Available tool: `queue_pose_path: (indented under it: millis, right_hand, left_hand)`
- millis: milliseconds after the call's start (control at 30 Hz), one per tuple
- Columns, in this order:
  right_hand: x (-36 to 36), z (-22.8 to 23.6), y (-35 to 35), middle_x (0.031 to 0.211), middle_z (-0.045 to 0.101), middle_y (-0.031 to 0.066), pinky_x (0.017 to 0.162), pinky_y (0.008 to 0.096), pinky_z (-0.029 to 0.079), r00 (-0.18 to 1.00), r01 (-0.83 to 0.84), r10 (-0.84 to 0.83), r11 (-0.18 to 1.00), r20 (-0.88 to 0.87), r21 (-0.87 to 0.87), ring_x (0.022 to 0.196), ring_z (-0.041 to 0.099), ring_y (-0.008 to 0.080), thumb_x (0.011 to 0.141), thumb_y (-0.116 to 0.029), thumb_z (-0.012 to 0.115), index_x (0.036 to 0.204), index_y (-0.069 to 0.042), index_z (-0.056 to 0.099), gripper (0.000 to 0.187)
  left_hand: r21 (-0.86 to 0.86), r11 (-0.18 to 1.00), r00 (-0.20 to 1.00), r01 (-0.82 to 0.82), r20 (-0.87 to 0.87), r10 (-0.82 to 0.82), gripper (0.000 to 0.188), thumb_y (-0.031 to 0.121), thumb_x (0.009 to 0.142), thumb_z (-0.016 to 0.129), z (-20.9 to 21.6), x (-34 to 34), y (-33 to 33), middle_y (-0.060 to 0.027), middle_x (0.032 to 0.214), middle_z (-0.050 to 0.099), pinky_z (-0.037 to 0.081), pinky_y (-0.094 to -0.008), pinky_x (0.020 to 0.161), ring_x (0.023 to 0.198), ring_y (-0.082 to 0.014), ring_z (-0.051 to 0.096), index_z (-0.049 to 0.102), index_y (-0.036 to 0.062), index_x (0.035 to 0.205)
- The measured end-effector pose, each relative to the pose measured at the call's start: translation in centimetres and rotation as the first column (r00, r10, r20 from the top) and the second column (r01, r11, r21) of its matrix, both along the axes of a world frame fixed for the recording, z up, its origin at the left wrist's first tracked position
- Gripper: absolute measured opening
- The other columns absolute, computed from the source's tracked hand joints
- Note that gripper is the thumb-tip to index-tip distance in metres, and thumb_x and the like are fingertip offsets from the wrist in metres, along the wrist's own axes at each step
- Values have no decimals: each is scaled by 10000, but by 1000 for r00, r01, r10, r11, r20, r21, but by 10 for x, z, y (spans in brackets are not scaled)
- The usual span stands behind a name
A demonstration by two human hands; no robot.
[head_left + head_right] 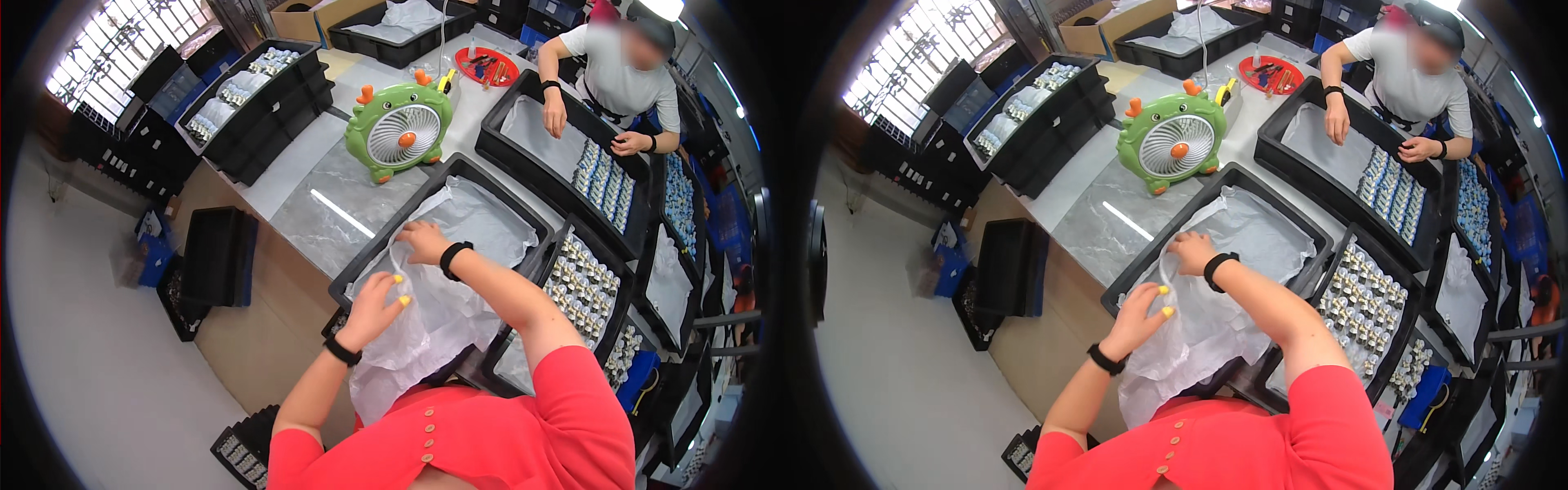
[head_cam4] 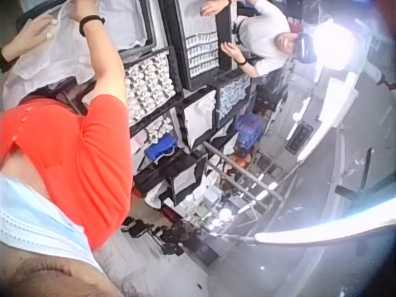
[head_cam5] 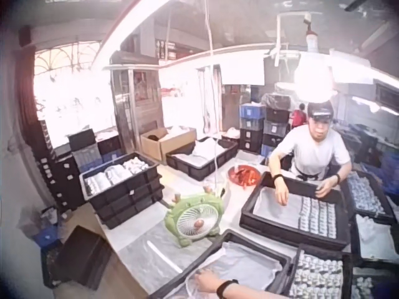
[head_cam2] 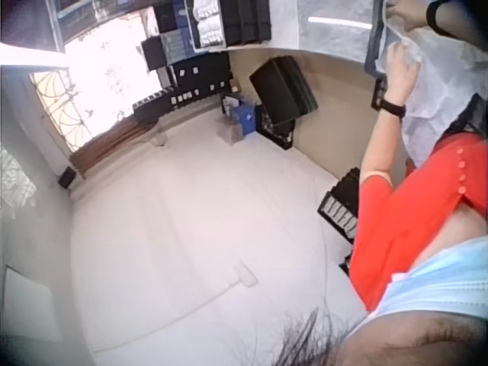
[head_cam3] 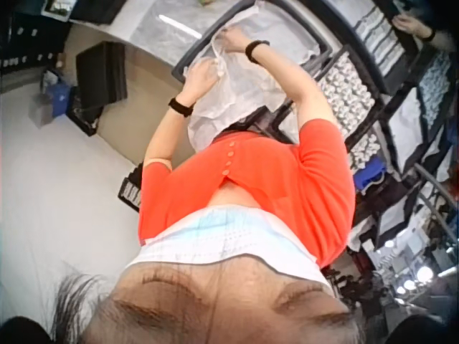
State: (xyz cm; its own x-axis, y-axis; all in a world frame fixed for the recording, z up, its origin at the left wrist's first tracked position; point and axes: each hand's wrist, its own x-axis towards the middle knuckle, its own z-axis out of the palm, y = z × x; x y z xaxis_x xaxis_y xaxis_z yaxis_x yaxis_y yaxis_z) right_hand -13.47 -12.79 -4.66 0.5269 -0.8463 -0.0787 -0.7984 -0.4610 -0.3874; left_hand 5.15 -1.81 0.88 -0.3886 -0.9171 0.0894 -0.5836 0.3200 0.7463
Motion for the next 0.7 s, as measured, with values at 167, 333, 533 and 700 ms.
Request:
queue_pose_path:
  millis: [167, 333, 533, 700]
  right_hand:
    - [-94, 27, 21, 1203, 537, 201, 962, 417, 396, 943, 136, -187, 971, 276, 195, 1125, 499, 354, 618, -390, 771, 1209, -32, 526, 734]
    - [-150, 55, 105, 1201, 541, 228, 1029, 443, 302, 961, 276, -238, 837, -140, 472, 1139, 506, 339, 647, -562, 716, 1254, 51, 460, 900]
    - [-127, 71, 167, 1243, 525, 207, 1086, 559, 79, 985, 155, -173, 820, -19, 551, 1333, 285, 364, 640, -630, 686, 1215, 16, 520, 881]
    - [-84, 57, 217, 1193, 545, 229, 1080, 556, 116, 944, 170, -270, 889, 188, 426, 1295, 349, 363, 625, -621, 697, 1203, 44, 510, 901]
  left_hand:
    - [291, 934, 730, 206, 590, -345, 349, 331, 769, 647, 20, -33, -66, -201, 909, 640, 496, -421, 764, 880, -358, 621, 662, -1, 876]
    - [73, 921, 715, 383, 608, -345, 272, 224, 722, 683, 24, -73, -109, -168, 922, 635, 504, -396, 747, 897, -336, 614, 651, 36, 917]
    - [404, 513, 396, 757, 341, -853, 623, 154, 613, 772, -13, -104, -84, -116, 1149, 536, 461, -387, 849, 1022, -309, 548, 568, 160, 1202]
    - [337, 605, 446, 722, 442, -778, 257, 133, 691, 683, -73, -78, -74, -104, 997, 595, 477, -384, 788, 944, -309, 567, 656, 107, 946]
